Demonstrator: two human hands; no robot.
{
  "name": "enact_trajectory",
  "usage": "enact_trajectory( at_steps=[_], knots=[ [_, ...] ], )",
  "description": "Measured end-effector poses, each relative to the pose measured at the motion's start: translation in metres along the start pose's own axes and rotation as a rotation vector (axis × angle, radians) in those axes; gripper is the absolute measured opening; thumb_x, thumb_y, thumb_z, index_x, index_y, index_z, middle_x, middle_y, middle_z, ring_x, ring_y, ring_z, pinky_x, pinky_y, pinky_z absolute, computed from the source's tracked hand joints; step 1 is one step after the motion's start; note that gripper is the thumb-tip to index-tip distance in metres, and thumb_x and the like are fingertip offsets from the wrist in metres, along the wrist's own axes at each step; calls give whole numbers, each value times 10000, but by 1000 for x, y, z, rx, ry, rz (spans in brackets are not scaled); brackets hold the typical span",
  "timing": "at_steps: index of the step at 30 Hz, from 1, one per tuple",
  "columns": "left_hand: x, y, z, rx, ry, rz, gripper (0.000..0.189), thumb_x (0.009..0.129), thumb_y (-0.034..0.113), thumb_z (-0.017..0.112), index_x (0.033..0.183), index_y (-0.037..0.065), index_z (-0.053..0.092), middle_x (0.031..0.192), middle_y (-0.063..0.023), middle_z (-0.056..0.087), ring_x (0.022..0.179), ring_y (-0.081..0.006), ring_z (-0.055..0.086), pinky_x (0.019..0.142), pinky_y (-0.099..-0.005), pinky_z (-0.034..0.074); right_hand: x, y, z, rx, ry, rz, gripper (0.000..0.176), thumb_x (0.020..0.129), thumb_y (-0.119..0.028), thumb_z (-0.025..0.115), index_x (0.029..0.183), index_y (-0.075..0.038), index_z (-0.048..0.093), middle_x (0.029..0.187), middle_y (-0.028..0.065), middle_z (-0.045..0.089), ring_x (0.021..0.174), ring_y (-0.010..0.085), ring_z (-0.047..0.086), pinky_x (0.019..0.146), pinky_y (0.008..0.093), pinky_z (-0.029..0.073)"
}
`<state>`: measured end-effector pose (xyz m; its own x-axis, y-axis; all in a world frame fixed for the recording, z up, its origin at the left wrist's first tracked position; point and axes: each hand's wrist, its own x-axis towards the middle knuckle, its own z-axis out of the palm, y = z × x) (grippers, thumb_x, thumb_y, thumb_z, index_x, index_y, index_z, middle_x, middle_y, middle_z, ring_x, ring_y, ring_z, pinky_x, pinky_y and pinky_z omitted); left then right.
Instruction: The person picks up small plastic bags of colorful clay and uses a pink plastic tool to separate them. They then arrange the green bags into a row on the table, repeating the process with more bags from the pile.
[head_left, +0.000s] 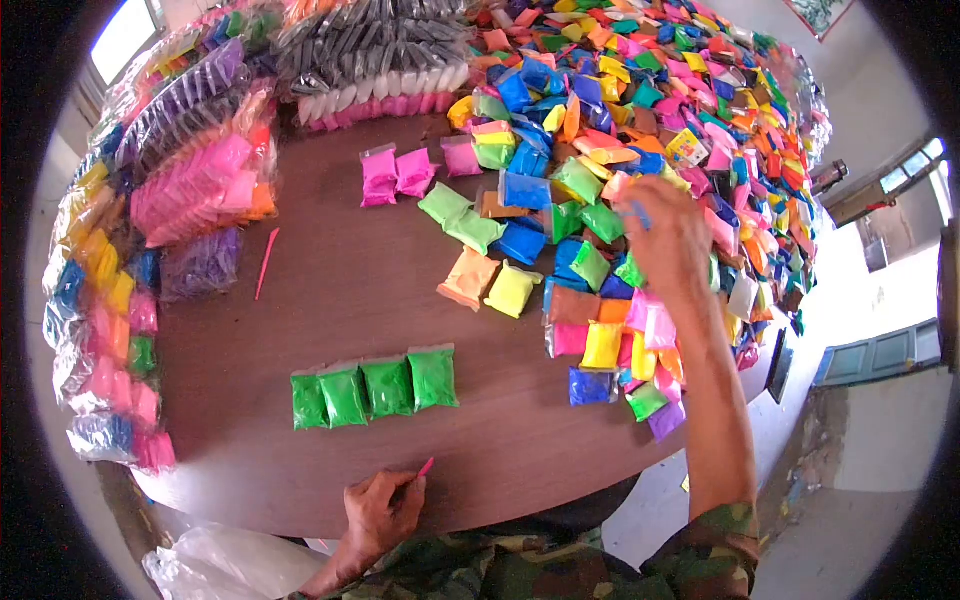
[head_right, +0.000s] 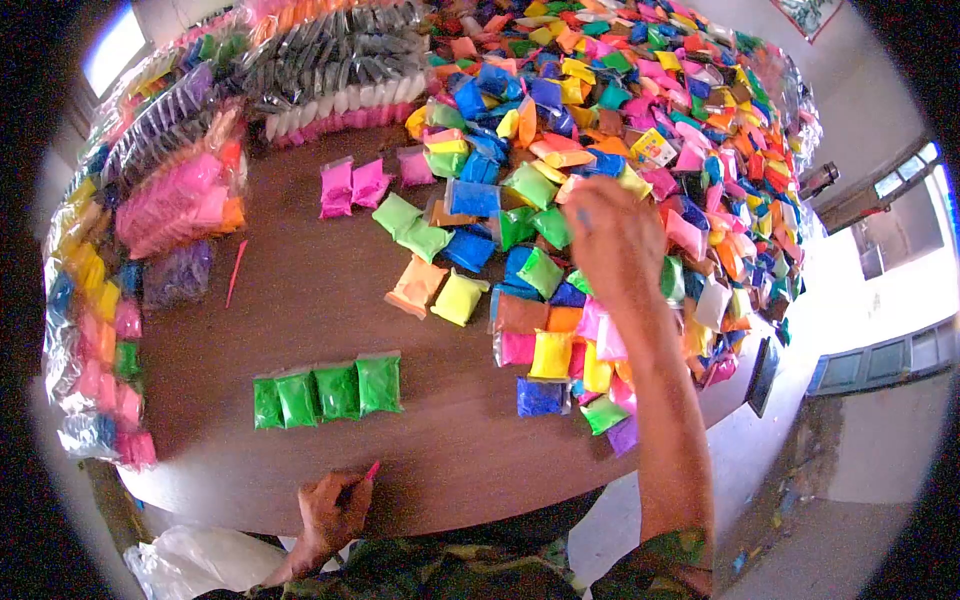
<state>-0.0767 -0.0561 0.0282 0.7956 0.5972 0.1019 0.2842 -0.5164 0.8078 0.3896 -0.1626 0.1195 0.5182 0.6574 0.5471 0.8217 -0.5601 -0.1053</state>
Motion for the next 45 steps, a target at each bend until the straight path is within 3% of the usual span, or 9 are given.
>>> enact_trajectory(
  at_steps=[9,12,15,18,23,29,34,39,45],
  knots=[
    [0,1,0,7,25,6,118,932,77,850,970,41,745,691,-130,705,563,-224,710,538,-347,554,0,-15,28,-151,-273,66,214,901,-214,766,1060,-72,785,1085,164,781,1067,387,751,879,558,600],
    [1,3,1,4,22,-7,120,930,76,852,969,41,744,699,-131,710,565,-226,710,541,-345,556,0,-20,17,-17,-153,208,180,936,-202,744,1070,-86,775,1084,167,779,1049,398,753,870,554,603],
    [1,3,0,8,15,-12,121,932,81,850,965,41,741,702,-131,715,565,-229,711,543,-346,559,-3,-20,23,148,38,131,168,976,-187,712,1117,-105,755,1110,167,773,1047,408,751,872,551,603],
    [4,5,0,48,25,17,120,933,84,849,964,45,740,706,-130,720,564,-229,711,542,-350,562,-8,-34,32,157,-64,120,182,998,-179,693,1161,-108,731,1134,165,764,1047,413,748,883,549,599],
    [1,4,1,41,24,-4,120,931,92,856,956,47,747,723,-122,721,571,-220,690,545,-358,546,-10,-53,48,99,-121,113,511,883,-386,885,1200,-68,641,1126,192,739,1052,422,751,845,546,598],
    [0,1,4,30,48,4,119,931,85,851,951,59,737,702,-125,718,555,-233,707,536,-355,556,-6,-52,60,47,-91,205,429,900,-300,850,1197,-71,642,1109,195,740,1018,429,761,834,556,603],
    [1,2,2,35,45,34,114,938,78,847,949,57,736,701,-125,711,558,-246,708,536,-357,550,-13,-33,40,221,46,276,366,921,-209,775,1232,-48,669,1129,212,758,1043,419,758,877,533,606],
    [3,1,4,26,74,76,111,938,72,844,954,51,736,707,-130,712,565,-260,712,543,-359,552,-77,-76,-49,432,86,244,411,895,-80,779,1292,-46,678,1178,211,757,1065,432,750,927,525,604],
    [0,-1,6,77,66,70,97,937,65,845,949,51,750,761,-139,740,615,-260,730,574,-347,555,-214,-112,-72,251,-45,94,324,836,21,795,1147,-48,740,1297,138,728,1214,365,719,1045,475,576]
  ],
)
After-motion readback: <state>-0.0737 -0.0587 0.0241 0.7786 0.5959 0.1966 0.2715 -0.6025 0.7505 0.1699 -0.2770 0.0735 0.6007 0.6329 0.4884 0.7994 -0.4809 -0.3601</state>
